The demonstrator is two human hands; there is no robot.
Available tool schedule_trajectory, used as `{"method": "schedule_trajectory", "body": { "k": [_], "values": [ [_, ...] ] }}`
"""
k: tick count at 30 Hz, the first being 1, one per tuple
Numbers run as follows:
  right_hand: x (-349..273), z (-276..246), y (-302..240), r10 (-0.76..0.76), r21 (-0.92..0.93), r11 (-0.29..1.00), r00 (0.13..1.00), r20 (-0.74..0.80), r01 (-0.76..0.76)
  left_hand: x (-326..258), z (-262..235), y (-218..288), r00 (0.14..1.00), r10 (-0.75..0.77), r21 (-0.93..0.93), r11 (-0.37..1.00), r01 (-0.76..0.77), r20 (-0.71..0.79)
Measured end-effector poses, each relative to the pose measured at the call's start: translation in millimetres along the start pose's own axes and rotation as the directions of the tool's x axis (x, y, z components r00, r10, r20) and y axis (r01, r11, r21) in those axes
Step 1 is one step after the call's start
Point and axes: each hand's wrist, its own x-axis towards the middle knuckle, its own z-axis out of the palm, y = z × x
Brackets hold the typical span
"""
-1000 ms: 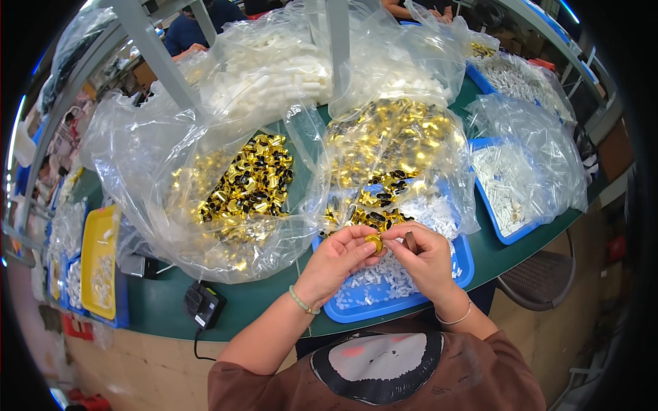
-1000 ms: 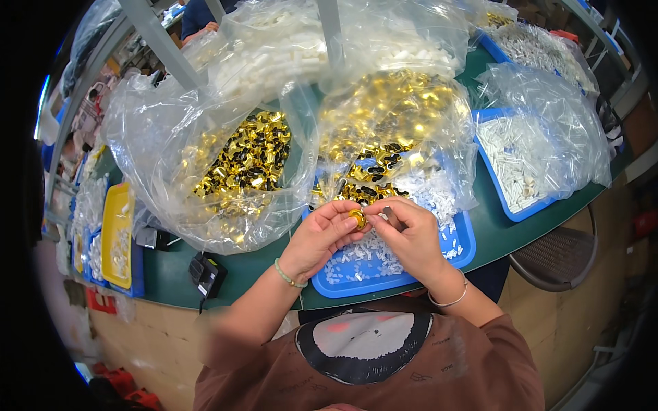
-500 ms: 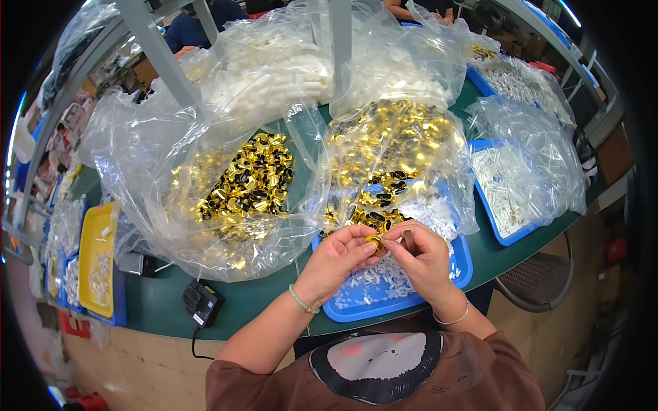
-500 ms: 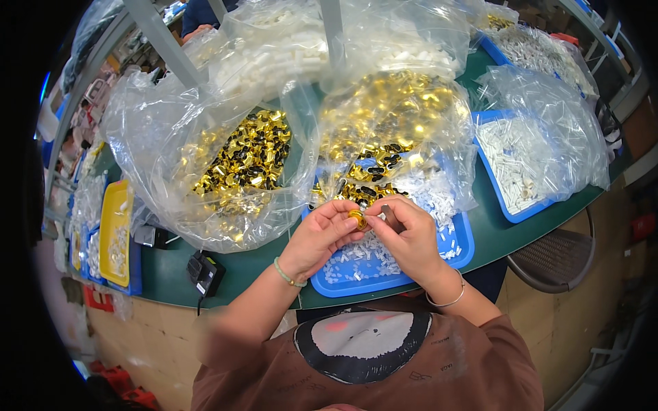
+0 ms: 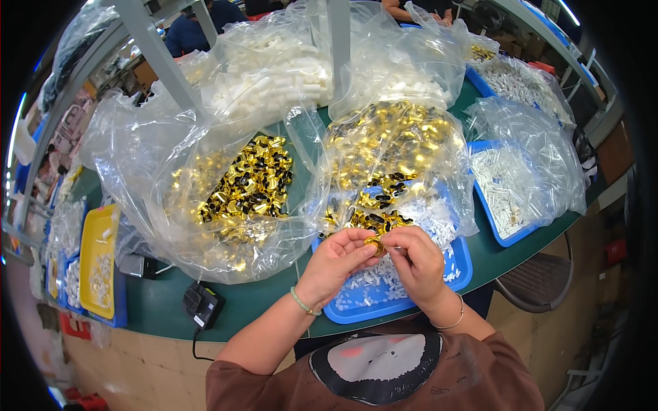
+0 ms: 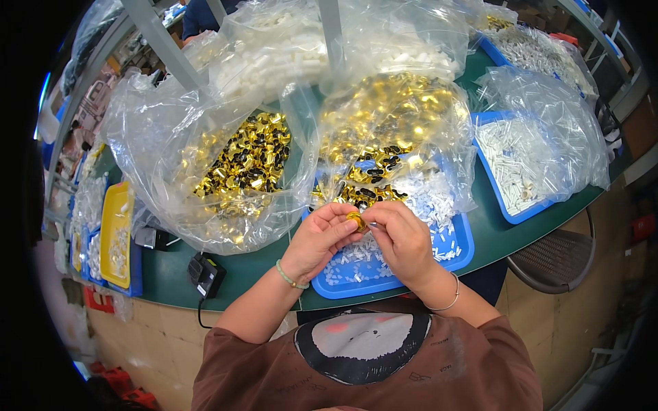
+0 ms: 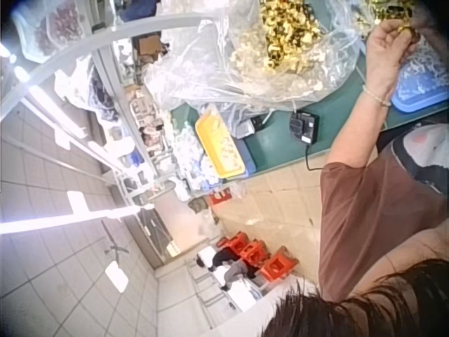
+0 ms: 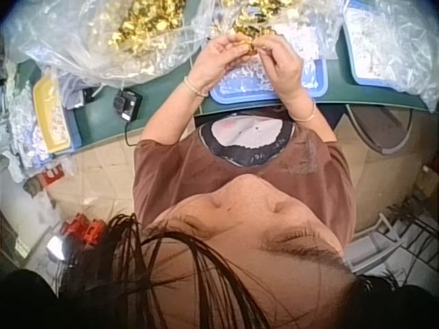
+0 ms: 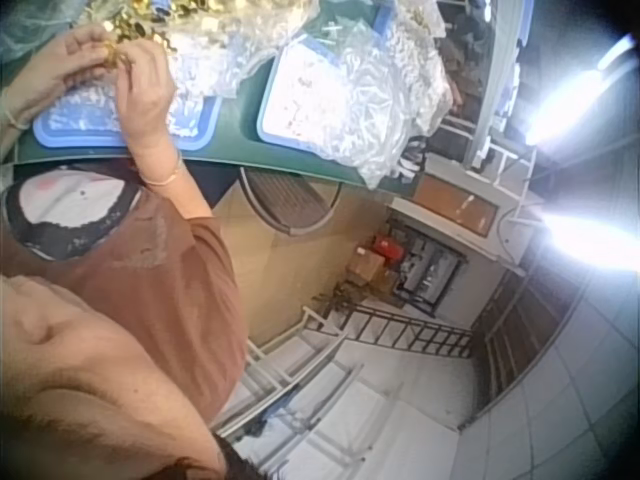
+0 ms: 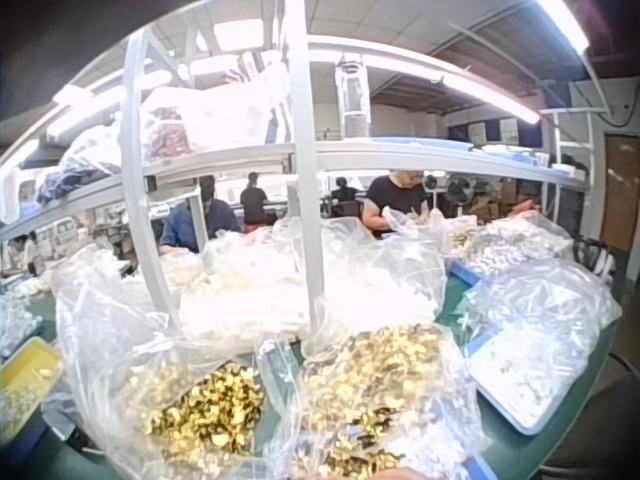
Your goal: The person sits at a workstation and repeatedly picks up small white plastic pieces and gold-colored metallic components. They insert the white pieces into the gold components by hand, performing a repetitive assembly task. The completed units are placed into a blue tray on the table.
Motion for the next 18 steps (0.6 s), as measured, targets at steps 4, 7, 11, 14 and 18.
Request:
{"method": "schedule_trajectory", "body": {
  "k": [4,7,11,14,18],
  "values": [
    [1,3,-12,0.229,0.201,0.954,0.973,-0.004,-0.223,-1,1,0,1.000,0.004,-0.023,1.000,-0.004,-0.005],
    [1,3,-16,0.314,0.254,0.915,0.949,0.034,-0.312,-1,-1,-1,1.000,0.011,-0.030,1.000,-0.011,0.000],
    [-3,3,-15,0.303,0.265,0.913,0.950,0.071,-0.311,1,-5,-4,1.000,0.027,-0.025,0.999,-0.027,0.007],
    [-5,2,-12,0.274,0.271,0.921,0.960,0.061,-0.280,1,-5,-2,1.000,0.010,-0.043,0.999,-0.010,-0.006],
    [0,-1,-22,0.393,0.252,0.881,0.916,0.084,-0.401,0,-3,-3,0.999,0.026,-0.080,0.997,-0.025,0.018]
  ]
}}
